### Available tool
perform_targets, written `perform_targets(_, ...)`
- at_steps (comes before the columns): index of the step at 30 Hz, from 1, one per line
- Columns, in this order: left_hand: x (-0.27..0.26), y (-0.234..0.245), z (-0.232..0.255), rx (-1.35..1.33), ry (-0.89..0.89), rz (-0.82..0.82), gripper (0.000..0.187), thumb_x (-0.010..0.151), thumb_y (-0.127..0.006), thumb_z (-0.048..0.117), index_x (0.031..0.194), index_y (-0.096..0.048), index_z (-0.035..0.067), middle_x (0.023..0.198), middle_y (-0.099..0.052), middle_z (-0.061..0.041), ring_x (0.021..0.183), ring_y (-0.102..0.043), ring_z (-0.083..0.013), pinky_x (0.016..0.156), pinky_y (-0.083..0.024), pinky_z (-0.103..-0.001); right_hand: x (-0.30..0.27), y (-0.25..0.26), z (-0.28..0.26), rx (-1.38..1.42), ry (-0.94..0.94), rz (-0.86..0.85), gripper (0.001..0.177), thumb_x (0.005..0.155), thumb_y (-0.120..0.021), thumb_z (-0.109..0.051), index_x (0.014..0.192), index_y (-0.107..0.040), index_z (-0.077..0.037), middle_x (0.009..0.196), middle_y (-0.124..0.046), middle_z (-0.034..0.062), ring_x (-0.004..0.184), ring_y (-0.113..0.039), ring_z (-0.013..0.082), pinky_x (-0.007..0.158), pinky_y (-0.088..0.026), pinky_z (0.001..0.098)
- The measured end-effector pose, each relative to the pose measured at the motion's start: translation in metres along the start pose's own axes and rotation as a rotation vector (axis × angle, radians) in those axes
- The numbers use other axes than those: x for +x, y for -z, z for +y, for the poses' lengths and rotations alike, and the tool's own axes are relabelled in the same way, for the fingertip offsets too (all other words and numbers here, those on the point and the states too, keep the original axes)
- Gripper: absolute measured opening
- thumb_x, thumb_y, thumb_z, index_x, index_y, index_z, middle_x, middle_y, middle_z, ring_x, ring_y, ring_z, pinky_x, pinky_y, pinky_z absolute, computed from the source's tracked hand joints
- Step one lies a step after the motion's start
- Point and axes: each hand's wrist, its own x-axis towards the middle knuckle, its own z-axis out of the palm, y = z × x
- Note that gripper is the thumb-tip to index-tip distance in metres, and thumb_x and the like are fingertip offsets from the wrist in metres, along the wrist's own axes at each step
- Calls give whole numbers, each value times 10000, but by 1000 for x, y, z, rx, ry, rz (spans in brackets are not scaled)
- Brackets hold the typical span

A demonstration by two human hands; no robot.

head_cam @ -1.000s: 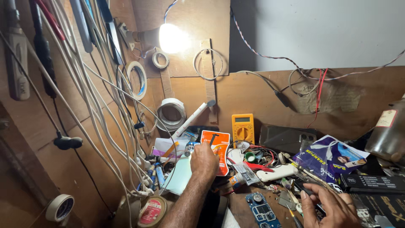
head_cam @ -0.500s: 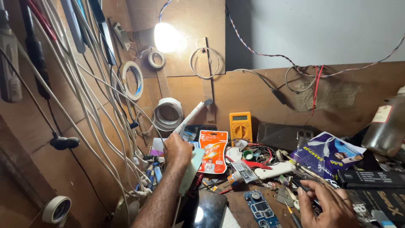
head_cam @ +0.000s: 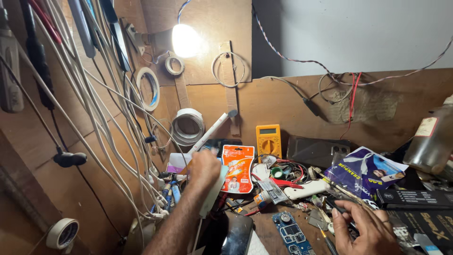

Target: The person pours a liquid from a bottle onto a toothbrush and uses it to scrub a small electronic circuit board. They then pick up a multimeter and use its probes to test the board.

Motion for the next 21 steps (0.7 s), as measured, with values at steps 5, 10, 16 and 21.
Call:
perform_targets(5,-27,-14,15,20,-72,-34,189,830,-685,10,1009,-714,-46,1188,-560,-311,1048,-645,-477,924,-549,-507,1,4,0,-22,-2,-34,226,836,-808,-300,1012,-775,-162,776,-765,0,714,-724,95,880,-500,309)
perform_targets(10,-35,-6,17,265,-149,41,160,814,-667,-24,960,-732,-31,1136,-610,-247,1076,-620,-402,875,-566,-465,1,2,-3,6,-21,2,213,836,-805,-291,1001,-776,-160,788,-762,2,728,-719,107,878,-507,306)
perform_targets(16,-31,-14,-7,257,-235,132,110,816,-649,-11,892,-725,14,1050,-649,-206,1053,-602,-386,886,-535,-480,-1,-1,2,40,21,-3,225,843,-788,-275,1021,-761,-140,786,-754,4,741,-731,93,884,-499,311)
perform_targets(21,-32,-4,-6,171,-307,186,127,778,-668,36,894,-703,-2,1006,-642,-214,1012,-596,-403,866,-517,-507,-1,-2,5,26,18,-30,222,847,-791,-272,1024,-763,-141,775,-756,4,743,-736,96,904,-496,315)
